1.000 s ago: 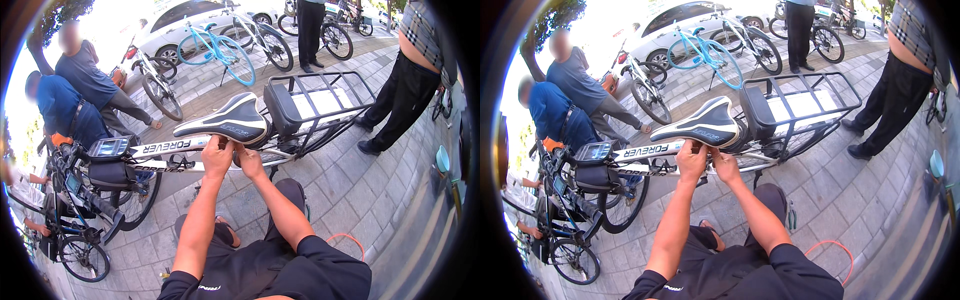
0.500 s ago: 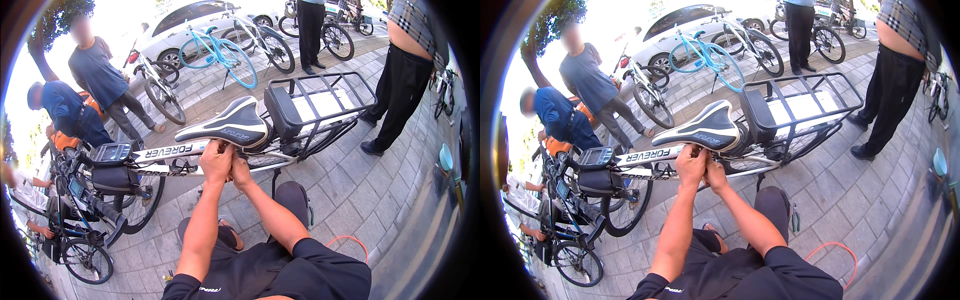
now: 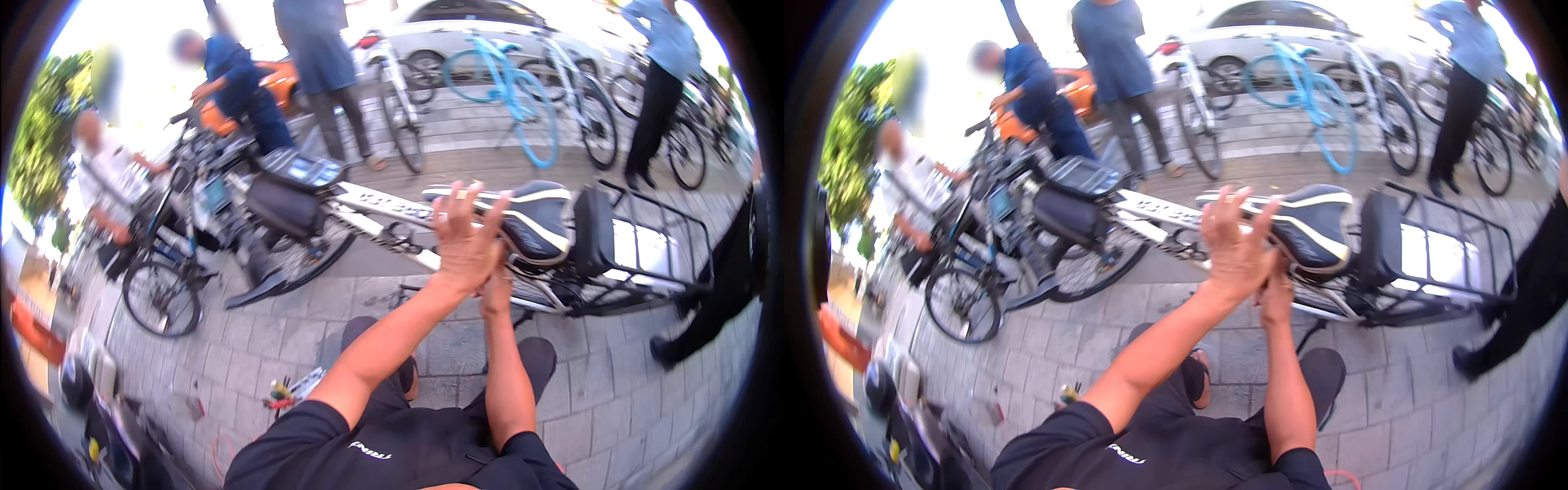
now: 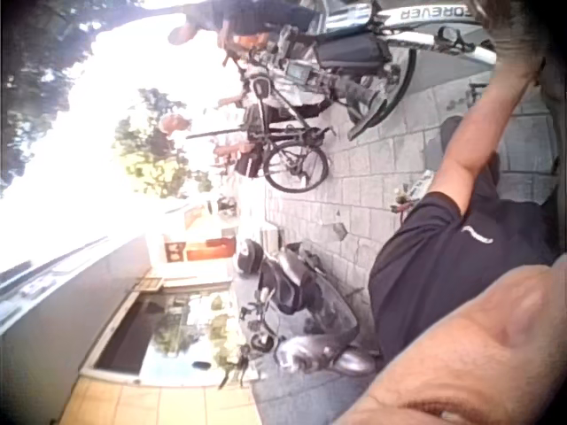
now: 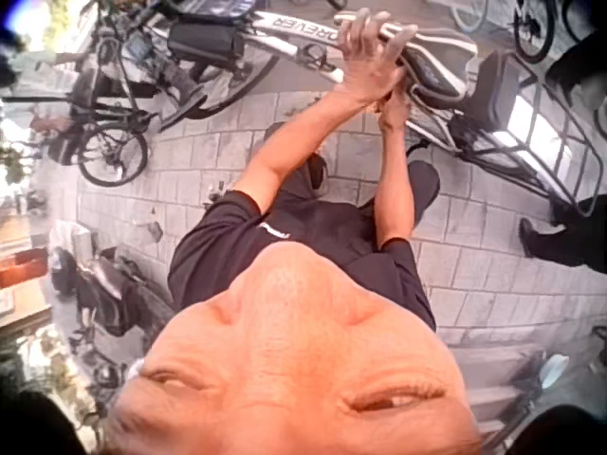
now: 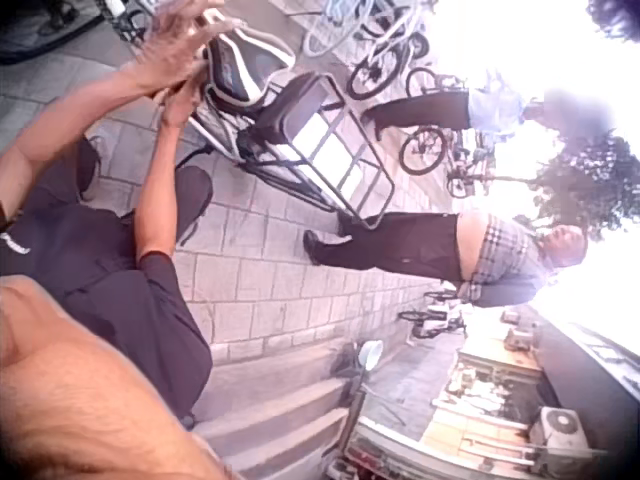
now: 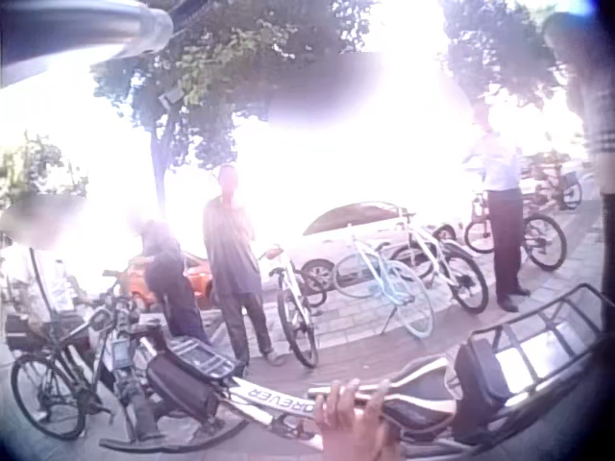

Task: The person sits on the sidewalk and uses a wrench to loosen the bolt on the bicycle seat post. They adjust the seat height and angle, then remove the seat entirely from the frame. The person holds the detached seat and inspects it while sitting on the ground.

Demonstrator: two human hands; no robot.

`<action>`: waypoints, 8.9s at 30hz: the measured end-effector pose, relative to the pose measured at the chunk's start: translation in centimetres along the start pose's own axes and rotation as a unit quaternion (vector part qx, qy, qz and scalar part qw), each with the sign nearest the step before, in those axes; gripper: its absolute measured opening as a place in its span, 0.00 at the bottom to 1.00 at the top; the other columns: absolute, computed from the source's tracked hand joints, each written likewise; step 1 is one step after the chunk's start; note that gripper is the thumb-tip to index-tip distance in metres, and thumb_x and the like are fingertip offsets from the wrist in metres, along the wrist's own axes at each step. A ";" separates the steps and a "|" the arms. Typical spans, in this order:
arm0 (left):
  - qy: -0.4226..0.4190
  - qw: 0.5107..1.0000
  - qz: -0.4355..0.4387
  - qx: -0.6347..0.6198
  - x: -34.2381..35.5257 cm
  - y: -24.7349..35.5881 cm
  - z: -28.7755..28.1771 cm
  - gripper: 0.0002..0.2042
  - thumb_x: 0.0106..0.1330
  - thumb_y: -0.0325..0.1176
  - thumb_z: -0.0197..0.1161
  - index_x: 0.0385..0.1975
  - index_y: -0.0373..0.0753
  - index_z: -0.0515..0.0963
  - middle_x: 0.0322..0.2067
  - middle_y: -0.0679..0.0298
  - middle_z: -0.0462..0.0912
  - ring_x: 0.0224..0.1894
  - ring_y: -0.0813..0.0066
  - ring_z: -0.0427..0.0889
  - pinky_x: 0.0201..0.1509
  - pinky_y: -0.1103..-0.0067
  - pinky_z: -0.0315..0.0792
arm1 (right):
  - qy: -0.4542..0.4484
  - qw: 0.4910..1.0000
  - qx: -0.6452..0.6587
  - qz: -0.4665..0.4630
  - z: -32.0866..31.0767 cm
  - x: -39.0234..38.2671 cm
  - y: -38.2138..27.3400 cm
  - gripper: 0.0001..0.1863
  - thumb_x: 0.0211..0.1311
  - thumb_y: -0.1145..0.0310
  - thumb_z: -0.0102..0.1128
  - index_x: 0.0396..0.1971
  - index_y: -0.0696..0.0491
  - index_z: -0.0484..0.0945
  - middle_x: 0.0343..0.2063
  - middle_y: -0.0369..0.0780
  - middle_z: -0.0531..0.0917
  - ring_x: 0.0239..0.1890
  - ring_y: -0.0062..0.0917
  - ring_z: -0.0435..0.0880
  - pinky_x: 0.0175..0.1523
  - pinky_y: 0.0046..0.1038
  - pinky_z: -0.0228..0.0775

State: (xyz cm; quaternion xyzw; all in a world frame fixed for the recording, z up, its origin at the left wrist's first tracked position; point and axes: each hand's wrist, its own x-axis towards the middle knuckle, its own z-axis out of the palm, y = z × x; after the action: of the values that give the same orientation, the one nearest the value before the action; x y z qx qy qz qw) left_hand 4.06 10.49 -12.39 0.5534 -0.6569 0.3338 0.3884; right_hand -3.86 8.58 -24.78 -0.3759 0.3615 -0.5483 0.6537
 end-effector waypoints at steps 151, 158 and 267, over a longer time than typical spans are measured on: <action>-0.451 0.840 0.061 -0.296 8.0 -9.2 -3.3 0.20 0.55 0.33 0.75 0.49 0.34 0.84 0.44 0.48 0.89 0.49 0.50 0.89 0.50 0.62 0.83 | -0.029 0.990 0.139 0.006 -0.9 -1.3 -1.0 0.28 0.75 0.34 0.51 0.41 0.47 0.80 0.18 0.30 0.67 0.21 0.20 0.64 0.28 0.26 0.58; -0.418 0.889 0.071 -0.174 7.0 -6.9 -0.4 0.36 0.56 0.25 0.74 0.69 0.46 0.74 0.62 0.55 0.82 0.68 0.58 0.77 0.74 0.65 0.67 | 0.024 0.997 0.064 -0.027 0.4 0.0 -1.5 0.30 0.73 0.35 0.56 0.45 0.52 0.77 0.19 0.31 0.69 0.20 0.19 0.68 0.26 0.24 0.60; -0.252 0.957 0.142 -0.033 7.2 -3.6 2.0 0.45 0.35 0.54 0.85 0.55 0.35 0.79 0.38 0.56 0.86 0.41 0.55 0.87 0.46 0.64 0.77 | -0.001 0.994 0.102 -0.032 2.2 4.4 4.7 0.05 0.67 0.70 0.63 0.32 0.55 0.83 0.20 0.28 0.78 0.22 0.10 0.70 0.27 0.19 0.59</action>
State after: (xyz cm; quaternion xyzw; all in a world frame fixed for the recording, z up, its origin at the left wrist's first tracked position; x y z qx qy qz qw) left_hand 6.68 4.79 -6.97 0.5073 -0.8160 0.2134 0.1769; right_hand 0.78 5.00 -28.16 -0.3194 0.2909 -0.6028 0.6709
